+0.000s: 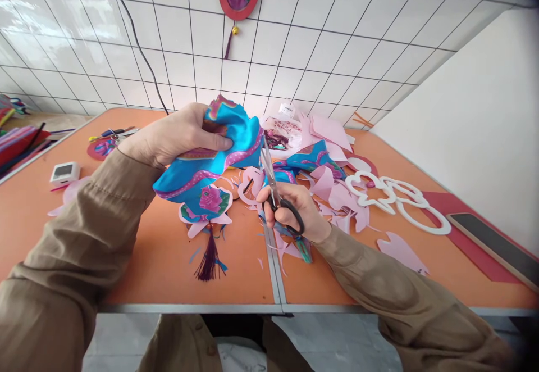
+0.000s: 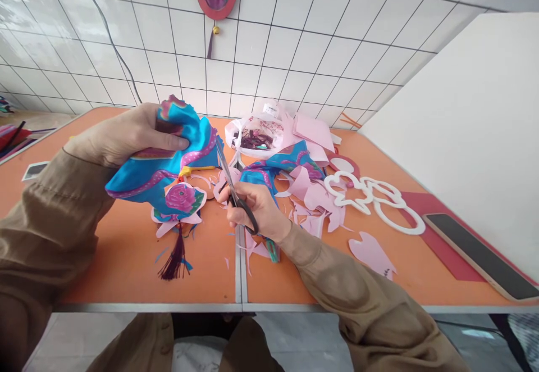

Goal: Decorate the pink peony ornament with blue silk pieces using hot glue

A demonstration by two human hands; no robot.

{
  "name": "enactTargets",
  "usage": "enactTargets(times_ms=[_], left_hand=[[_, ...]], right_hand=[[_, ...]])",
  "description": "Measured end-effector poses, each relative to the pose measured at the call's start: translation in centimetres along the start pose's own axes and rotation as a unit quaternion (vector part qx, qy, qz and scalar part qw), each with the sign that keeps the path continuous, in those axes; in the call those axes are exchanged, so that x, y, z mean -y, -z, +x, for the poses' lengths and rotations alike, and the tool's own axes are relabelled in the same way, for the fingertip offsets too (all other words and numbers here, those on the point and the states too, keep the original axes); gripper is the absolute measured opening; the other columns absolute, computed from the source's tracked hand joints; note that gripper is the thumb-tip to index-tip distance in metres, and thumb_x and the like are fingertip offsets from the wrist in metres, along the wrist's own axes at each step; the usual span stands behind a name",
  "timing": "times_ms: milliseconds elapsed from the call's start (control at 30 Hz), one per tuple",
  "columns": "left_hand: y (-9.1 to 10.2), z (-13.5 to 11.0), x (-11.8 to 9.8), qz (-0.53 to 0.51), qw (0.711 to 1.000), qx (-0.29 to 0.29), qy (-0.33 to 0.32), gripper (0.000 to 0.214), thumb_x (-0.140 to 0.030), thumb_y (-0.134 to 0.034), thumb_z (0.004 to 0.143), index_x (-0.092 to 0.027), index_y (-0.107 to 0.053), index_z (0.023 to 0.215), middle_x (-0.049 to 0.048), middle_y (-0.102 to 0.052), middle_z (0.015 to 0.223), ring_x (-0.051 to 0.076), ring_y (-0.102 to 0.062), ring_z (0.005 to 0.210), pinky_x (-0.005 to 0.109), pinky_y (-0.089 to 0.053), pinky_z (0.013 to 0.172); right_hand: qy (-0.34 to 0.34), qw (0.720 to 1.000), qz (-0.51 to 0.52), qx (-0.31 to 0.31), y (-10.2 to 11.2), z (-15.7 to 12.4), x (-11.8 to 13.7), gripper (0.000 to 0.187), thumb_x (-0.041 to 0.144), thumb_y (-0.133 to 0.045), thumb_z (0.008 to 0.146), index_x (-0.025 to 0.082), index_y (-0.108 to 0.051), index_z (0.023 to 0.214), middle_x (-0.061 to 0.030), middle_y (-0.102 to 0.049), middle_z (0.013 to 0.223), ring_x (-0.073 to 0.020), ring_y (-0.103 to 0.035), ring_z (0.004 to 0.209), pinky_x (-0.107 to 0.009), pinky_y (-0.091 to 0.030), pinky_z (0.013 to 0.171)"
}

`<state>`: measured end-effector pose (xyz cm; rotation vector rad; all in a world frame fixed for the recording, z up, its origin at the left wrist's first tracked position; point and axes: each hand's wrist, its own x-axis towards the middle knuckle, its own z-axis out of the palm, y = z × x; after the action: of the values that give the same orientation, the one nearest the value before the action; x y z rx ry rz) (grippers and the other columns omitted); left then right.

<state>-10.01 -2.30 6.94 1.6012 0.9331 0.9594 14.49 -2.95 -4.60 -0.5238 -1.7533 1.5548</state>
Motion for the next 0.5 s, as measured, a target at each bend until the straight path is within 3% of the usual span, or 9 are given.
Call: enactTargets(times_ms=[167, 300, 367, 500], left_hand=[[0.1, 0.1, 0.2, -0.091, 0.995, 0.043, 0.026, 0.015, 0.001, -0.066, 0.077, -0.012, -0.059, 0.073, -0.0043, -0.054, 0.061, 0.005, -0.048, 0.054, 0.019, -0.044, 0.055], [0.5, 0.2, 0.6, -0.108, 0.989, 0.094, 0.043, 0.024, -0.004, -0.068, 0.079, -0.015, -0.050, 0.069, -0.0098, -0.037, 0.050, 0.000, -0.027, 0.038, 0.015, -0.026, 0.037], [0.7, 0.3, 0.8, -0.110, 0.987, 0.105, 0.050, 0.027, -0.006, -0.069, 0.080, -0.016, -0.047, 0.068, -0.0089, -0.038, 0.051, 0.000, -0.027, 0.037, 0.015, -0.019, 0.034], [0.7, 0.4, 1.2, -0.110, 0.987, 0.106, 0.039, 0.025, -0.008, -0.071, 0.078, -0.016, -0.049, 0.070, -0.0073, -0.041, 0.054, 0.000, -0.029, 0.036, 0.015, -0.019, 0.034]], right_hand=[[0.007, 1.000, -0.006, 0.001, 0.0, 0.0, -0.1, 0.055, 0.064, -0.080, 0.069, 0.016, -0.064, 0.089, 0.0022, -0.062, 0.062, -0.0104, -0.059, 0.049, -0.025, -0.045, 0.048], [0.002, 1.000, 0.011, 0.013, 0.1, 0.1, -0.5, 0.055, 0.062, -0.081, 0.070, 0.015, -0.064, 0.092, 0.0026, -0.061, 0.062, -0.0104, -0.060, 0.050, -0.024, -0.046, 0.050], [0.001, 1.000, 0.013, 0.022, 0.1, 0.1, -0.7, 0.055, 0.061, -0.081, 0.070, 0.015, -0.065, 0.094, 0.0024, -0.062, 0.061, -0.0103, -0.060, 0.050, -0.023, -0.046, 0.051], [0.006, 0.999, 0.024, 0.039, 0.2, 0.1, -1.0, 0.054, 0.061, -0.082, 0.071, 0.015, -0.065, 0.094, 0.0020, -0.063, 0.061, -0.0102, -0.060, 0.050, -0.023, -0.045, 0.051]])
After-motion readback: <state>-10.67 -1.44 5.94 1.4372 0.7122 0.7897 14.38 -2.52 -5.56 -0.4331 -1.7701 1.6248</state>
